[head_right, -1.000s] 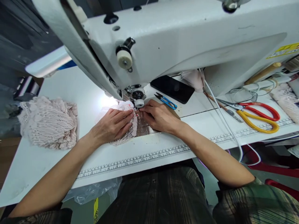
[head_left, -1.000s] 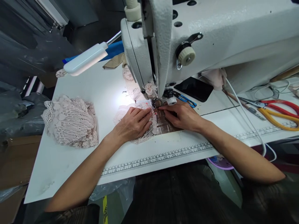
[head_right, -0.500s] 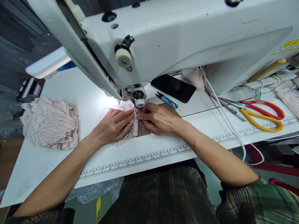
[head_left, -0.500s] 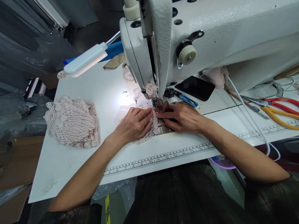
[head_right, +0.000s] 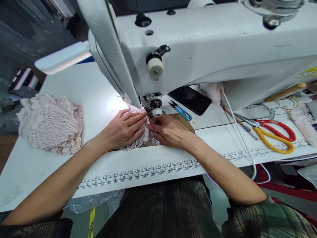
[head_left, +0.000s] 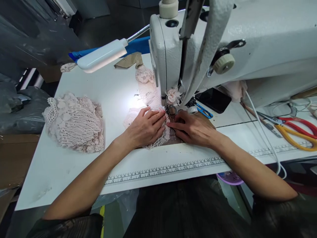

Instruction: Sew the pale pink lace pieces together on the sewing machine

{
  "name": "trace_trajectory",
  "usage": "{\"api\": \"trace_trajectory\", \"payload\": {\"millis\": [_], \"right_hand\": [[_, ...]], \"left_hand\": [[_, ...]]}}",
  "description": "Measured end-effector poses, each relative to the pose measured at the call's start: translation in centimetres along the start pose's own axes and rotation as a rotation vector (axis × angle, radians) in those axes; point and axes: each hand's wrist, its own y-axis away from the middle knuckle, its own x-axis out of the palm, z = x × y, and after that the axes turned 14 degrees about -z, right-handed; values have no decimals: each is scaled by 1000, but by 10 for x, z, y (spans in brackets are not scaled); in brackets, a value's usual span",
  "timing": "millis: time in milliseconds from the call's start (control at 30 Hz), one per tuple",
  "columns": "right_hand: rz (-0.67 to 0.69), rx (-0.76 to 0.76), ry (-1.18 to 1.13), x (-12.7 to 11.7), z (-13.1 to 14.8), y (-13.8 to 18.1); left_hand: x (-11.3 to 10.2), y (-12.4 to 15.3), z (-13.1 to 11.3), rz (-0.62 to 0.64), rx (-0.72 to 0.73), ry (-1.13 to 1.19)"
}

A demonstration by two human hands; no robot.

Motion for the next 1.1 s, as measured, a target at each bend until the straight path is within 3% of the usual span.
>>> {"api": "trace_trajectory", "payload": {"millis": [533,1100], "right_hand": [[3,64,-16,4,2,1],[-13,151,-27,9,3,5]], "left_hand": [[1,5,1,-10,-80,64],[1,8,-2,-28,-41,-28]]}}
